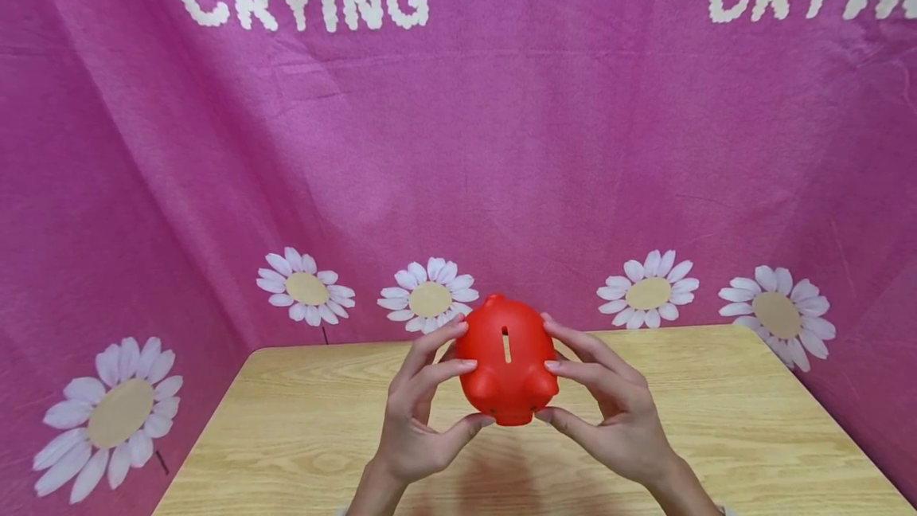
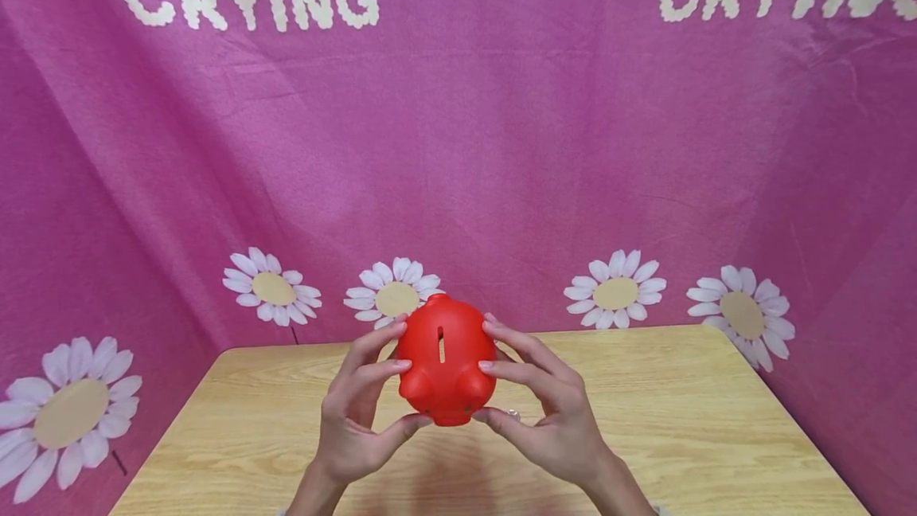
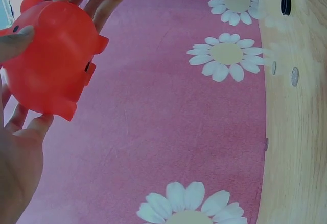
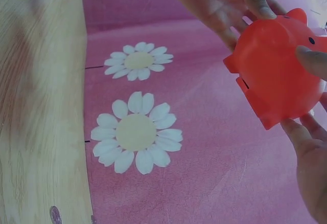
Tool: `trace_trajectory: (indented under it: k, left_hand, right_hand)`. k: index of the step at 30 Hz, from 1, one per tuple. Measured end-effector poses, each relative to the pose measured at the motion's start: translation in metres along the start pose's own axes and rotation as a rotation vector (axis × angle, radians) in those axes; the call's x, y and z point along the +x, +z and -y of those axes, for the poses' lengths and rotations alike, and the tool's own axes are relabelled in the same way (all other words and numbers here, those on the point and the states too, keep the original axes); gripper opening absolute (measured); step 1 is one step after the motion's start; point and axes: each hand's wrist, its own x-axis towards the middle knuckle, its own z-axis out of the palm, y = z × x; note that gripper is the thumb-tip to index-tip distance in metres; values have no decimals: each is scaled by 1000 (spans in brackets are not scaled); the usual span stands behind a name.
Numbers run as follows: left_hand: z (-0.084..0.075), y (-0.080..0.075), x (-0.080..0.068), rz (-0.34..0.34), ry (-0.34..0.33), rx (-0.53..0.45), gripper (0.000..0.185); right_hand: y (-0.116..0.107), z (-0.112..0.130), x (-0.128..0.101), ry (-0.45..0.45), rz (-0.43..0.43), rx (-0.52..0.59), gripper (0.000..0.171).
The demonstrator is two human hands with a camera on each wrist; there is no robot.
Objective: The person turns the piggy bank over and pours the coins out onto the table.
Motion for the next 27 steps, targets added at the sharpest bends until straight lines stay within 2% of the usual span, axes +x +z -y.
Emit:
trace_trajectory:
  k: [8, 10, 12, 17, 19, 23, 25, 27]
  left_hand:
    - [-1, 1, 1, -2, 6, 24, 52]
    - [-2, 1, 0, -2, -23, 54, 54]
    - [-2, 1, -1, -3, -87, 95, 56]
    - [-5, 2, -7, -12, -381, 132, 61]
    - [-6, 3, -8, -24, -532, 109, 60]
    - [-7, 7, -8, -42, -849, 50, 53]
    - [-6, 9, -8, -28, -994, 47, 48]
    - [-4, 10, -9, 14, -1099, 65, 47]
  right_hand:
    - [0, 1, 3, -26, 1, -3, 47]
    - [-1, -1, -1, 13, -2, -46, 49]
    - [-2, -2, -6, 92, -6, -111, 54]
    - [2, 0, -15, 427, -15, -239, 65]
    - [4, 0, -17, 545, -23, -243, 63]
    - [7, -3, -19, 727, -47, -253, 55]
    - [7, -5, -19, 840, -50, -265, 51]
    - [8, -7, -21, 968, -39, -263, 49]
